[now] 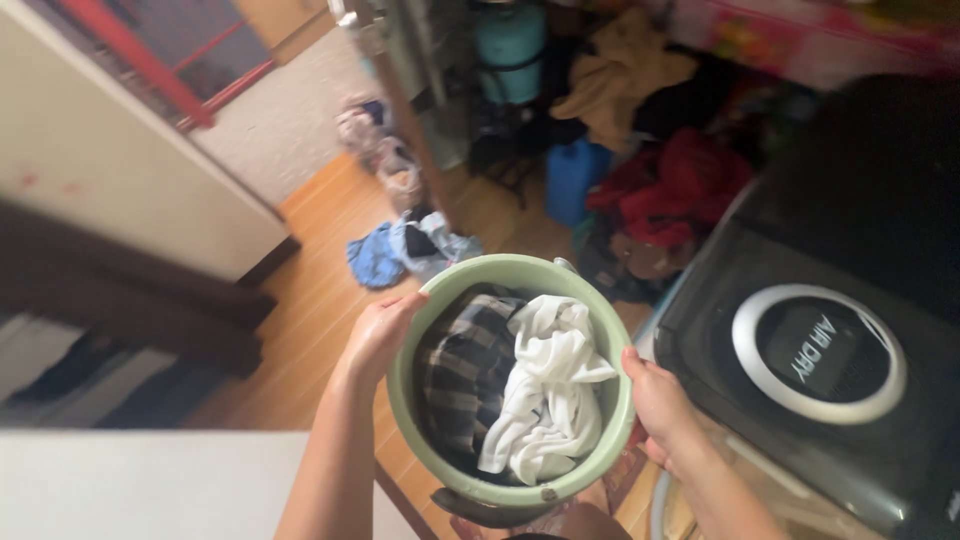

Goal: The person washes clothes by hand in a bucket of soapy water, wrings them out, and then places them into the spinner compartment of a washing machine to dry.

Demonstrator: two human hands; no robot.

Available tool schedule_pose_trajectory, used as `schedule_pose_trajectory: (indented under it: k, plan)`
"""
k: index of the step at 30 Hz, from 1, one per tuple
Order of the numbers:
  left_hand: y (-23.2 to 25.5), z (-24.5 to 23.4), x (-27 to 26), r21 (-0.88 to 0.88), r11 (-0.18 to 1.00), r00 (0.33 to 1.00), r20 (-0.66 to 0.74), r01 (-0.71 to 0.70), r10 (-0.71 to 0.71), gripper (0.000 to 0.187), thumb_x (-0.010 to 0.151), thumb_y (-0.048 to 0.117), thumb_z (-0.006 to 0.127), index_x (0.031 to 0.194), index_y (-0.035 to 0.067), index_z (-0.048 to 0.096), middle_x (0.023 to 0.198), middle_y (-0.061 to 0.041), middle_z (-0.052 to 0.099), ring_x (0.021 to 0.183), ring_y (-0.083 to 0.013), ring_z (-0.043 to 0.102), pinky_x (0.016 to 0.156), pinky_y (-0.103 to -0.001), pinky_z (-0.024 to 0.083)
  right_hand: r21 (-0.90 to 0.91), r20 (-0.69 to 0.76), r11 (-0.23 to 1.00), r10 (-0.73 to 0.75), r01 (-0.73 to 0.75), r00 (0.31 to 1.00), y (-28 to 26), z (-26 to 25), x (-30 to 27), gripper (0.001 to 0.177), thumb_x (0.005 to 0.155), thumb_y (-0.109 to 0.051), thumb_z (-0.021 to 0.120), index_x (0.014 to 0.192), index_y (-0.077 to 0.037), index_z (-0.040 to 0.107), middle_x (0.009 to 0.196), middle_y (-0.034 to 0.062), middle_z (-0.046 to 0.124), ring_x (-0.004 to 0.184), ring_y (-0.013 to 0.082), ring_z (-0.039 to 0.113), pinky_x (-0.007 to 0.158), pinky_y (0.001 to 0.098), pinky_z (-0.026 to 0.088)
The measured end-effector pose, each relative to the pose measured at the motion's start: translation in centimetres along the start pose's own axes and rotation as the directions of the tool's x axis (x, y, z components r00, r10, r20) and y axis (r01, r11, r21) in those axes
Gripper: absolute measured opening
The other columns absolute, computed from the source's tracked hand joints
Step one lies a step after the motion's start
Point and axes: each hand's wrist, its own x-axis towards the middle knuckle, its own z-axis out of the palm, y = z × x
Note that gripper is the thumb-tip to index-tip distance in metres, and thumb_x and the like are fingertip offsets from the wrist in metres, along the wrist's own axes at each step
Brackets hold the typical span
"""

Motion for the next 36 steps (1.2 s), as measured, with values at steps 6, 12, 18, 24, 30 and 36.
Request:
schedule_pose_trajectory:
  k: [6,12,18,24,30,36]
  plan:
    - [4.4,1.2,5.1,0.204,0.976,0.991,0.121,-0.077,0.053,0.044,0.085,0.043,0.070,0.107,0.006,0.079,0.079,0.000,0.063,0.074,-0.0125,0.055,0.067,-0.031,0.045,0.103,-0.075,0.994,0.041,-0.033,0.996,2.9,1.9,-1.1,0.053,0.102,-0.049,0.045,0.122,-0.005,0.068,0.086,0.0124,0.072,0.054,0.0223,0.064,0.037,0.0377,0.046]
    - [7.3,3.3,11.4,0.399,0.907,0.965,0.260,-0.134,0.028,0.046,0.087,0.047,0.070,0.106,0.006,0.078,0.083,-0.003,0.065,0.079,-0.0146,0.059,0.072,-0.031,0.047,0.196,-0.105,0.975,0.122,-0.099,0.987,4.2,4.2,0.9,0.055,0.101,-0.051,0.039,0.123,-0.008,0.067,0.085,0.0128,0.074,0.056,0.0239,0.068,0.042,0.0386,0.053]
    - [5.7,5.2,17.9,0.415,0.882,0.914,0.405,-0.221,0.039,0.048,0.086,0.046,0.068,0.116,0.010,0.076,0.099,-0.004,0.077,0.094,-0.0179,0.069,0.079,-0.033,0.052,0.195,-0.346,0.973,0.187,-0.124,0.919,8.1,7.8,3.4,0.057,0.100,-0.049,0.046,0.135,-0.009,0.066,0.119,0.0114,0.074,0.102,0.0264,0.073,0.077,0.0434,0.060]
    - [3.3,10.5,25.4,0.694,0.439,0.751,0.657,-0.571,-0.061,0.061,0.093,0.061,0.057,0.124,0.010,0.070,0.103,-0.018,0.080,0.089,-0.0308,0.076,0.074,-0.039,0.059,0.209,-0.576,0.973,0.200,-0.094,0.793,18.7,12.0,7.8,0.059,0.100,-0.048,0.049,0.138,-0.006,0.065,0.130,0.0152,0.073,0.118,0.0290,0.067,0.098,0.0410,0.052]
    - [-2.2,17.5,25.1,0.600,0.231,0.569,0.800,-0.766,-0.193,0.058,0.087,0.054,0.062,0.121,0.009,0.069,0.119,-0.017,0.073,0.109,-0.0321,0.072,0.092,-0.042,0.056,0.652,-0.519,0.756,0.390,0.057,0.760,28.7,12.7,9.6,0.054,0.097,-0.041,0.058,0.136,-0.006,0.067,0.117,0.0178,0.079,0.105,0.0322,0.073,0.089,0.0451,0.058]
    - [-16.3,29.1,24.2,0.381,0.119,0.319,0.879,-0.917,-0.355,0.045,0.079,0.013,0.065,0.121,0.001,0.070,0.125,-0.026,0.068,0.124,-0.0365,0.063,0.104,-0.040,0.050,0.828,-0.420,0.555,0.525,0.076,0.741,39.5,7.8,9.3,0.045,0.087,-0.024,0.065,0.128,-0.006,0.063,0.112,0.0213,0.076,0.094,0.0388,0.077,0.078,0.0567,0.065]
